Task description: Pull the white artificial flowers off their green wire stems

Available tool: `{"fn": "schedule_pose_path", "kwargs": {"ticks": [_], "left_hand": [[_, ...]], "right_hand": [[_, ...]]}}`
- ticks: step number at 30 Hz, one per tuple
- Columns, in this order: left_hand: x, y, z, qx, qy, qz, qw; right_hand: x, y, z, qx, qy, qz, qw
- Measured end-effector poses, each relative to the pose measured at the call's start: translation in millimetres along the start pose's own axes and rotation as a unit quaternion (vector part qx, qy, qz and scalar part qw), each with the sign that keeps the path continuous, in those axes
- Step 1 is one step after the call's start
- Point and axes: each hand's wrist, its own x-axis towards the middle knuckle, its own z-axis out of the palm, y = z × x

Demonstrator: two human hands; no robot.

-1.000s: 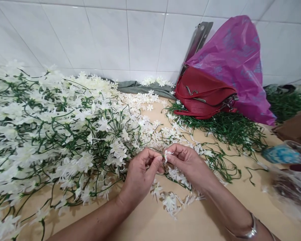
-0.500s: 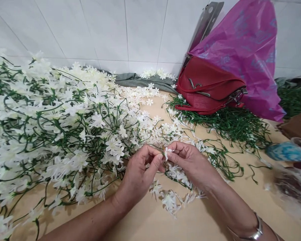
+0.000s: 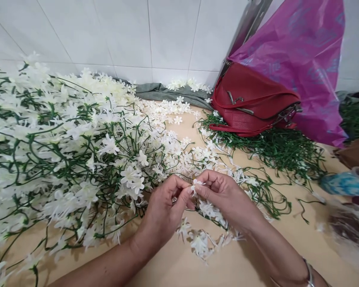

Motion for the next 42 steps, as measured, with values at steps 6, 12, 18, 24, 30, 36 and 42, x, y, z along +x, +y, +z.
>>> {"fn": "schedule_pose_path", "kwargs": {"ticks": [6,12,18,24,30,36,42], "left_hand": [[2,0,1.3,-0.021,0.01,0.012,1.0],[-1,0,0.5,-0.029,0.028,0.047,0.998],[-2,-1,0.4,-0.043,0.018,0.031,0.998],[-1,1,2.1,-0.061,0.008,0.008,0.998],[-1,0,1.3,-0.039,0.02,0.003,0.999],[-2,9,4.8,-0.061,0.018,0.034,0.997],[-6,78,-34.9,-0.003,0.165,0.22,0.961]], "right_hand": [[1,1,-2,0.039,-0.008,-0.013,0.999],[2,4,-6,0.053,0.003,-0.045,0.998],[3,9,-6,0.041,0.001,-0.038,0.998],[1,10,-7,-0.009,0.003,-0.025,1.0],[0,9,-4,-0.027,0.015,-0.027,0.999],[2,4,-5,0.037,0.012,-0.044,0.998],[1,-10,-27,0.043,0.125,-0.174,0.976]]}}
